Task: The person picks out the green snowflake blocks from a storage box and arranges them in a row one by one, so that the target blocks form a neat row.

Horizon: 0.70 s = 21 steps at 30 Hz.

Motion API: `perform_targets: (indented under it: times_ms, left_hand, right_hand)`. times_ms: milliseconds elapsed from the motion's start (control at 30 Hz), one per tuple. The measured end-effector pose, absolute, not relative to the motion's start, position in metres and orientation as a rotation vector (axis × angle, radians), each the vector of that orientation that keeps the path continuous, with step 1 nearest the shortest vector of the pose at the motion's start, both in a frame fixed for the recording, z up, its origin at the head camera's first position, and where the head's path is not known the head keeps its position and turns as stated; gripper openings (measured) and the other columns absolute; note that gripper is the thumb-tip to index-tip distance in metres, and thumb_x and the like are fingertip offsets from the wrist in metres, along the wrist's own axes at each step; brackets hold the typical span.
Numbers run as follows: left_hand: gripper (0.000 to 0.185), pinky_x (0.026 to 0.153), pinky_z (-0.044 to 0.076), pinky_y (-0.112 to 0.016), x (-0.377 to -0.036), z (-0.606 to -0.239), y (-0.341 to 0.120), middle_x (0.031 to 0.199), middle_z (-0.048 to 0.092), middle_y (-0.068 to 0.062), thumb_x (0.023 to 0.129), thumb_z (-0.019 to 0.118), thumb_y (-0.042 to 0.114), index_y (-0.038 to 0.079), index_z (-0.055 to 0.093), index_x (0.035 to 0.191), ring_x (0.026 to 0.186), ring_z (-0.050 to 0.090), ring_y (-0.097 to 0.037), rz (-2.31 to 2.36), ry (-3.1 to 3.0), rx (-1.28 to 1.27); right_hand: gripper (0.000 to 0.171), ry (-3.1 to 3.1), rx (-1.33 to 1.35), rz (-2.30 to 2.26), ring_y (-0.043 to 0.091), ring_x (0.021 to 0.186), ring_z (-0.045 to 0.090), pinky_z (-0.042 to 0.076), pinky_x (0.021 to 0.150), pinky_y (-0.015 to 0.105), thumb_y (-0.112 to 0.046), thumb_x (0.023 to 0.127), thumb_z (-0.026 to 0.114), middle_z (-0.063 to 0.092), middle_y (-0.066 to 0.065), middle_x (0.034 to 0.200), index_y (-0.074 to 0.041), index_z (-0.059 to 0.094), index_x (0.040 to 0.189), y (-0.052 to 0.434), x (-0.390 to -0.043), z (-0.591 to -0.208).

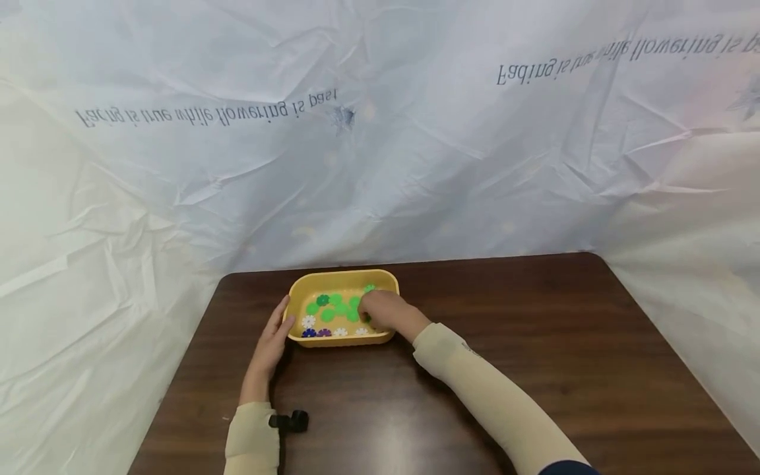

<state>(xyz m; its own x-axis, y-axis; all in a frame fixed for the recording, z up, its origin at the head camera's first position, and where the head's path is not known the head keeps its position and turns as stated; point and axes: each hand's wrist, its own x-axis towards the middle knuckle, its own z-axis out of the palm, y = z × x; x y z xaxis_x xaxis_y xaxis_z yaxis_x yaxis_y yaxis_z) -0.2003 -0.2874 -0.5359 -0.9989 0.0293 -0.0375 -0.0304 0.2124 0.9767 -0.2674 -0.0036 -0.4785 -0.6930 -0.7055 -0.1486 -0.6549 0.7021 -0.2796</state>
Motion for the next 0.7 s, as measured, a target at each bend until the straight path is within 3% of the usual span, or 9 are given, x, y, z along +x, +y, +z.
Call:
perform_targets:
  times_ms: [100, 300, 567, 700]
  left_hand:
    - [0.059, 0.118, 0.012, -0.052, -0.1982, -0.5369, -0.2875, 0.165, 0.011, 0.000, 0.106, 0.044, 0.037, 0.027, 0.019, 0.159, 0.150, 0.008, -0.025, 1.928, 2.413, -0.016]
    - [0.059, 0.118, 0.013, -0.051, -0.1990, -0.5323, -0.2873, 0.164, 0.012, -0.001, 0.106, 0.044, 0.035, 0.026, 0.020, 0.158, 0.150, 0.009, -0.025, 1.957, 2.424, 0.018]
    - [0.055, 0.117, 0.016, -0.053, -0.1942, -0.5318, -0.2845, 0.163, 0.018, -0.005, 0.105, 0.047, 0.036, 0.022, 0.030, 0.155, 0.149, 0.013, -0.027, 1.959, 2.456, -0.052]
    - [0.049, 0.116, 0.021, -0.048, -0.1923, -0.5347, -0.2826, 0.161, 0.023, -0.004, 0.105, 0.048, 0.036, 0.019, 0.038, 0.150, 0.147, 0.018, -0.023, 1.959, 2.475, -0.058]
  right_hand:
    - [0.024, 2.633, -1.088, -0.297, 0.008, 0.068, 0.038, 0.034, 0.058, 0.027, 0.004, 0.087, 0.064, 0.058, -0.008, 0.082, -0.018, 0.068, 0.079, -0.0032, -0.2687, -0.4801]
    - [0.023, 2.608, -1.088, -0.307, 0.012, 0.065, 0.028, 0.027, 0.056, 0.029, 0.005, 0.085, 0.062, 0.043, -0.002, 0.078, -0.014, 0.054, 0.076, -0.0059, -0.2732, -0.4745]
    - [0.013, 2.671, -1.225, -0.249, 0.013, 0.068, 0.031, 0.026, 0.056, 0.028, -0.002, 0.082, 0.063, 0.041, -0.004, 0.077, -0.014, 0.059, 0.084, -0.0047, -0.2724, -0.4752]
    - [0.010, 2.671, -1.276, -0.259, 0.012, 0.069, 0.033, 0.028, 0.057, 0.028, -0.008, 0.085, 0.065, 0.046, -0.005, 0.084, -0.016, 0.060, 0.087, 0.0013, -0.2705, -0.4747]
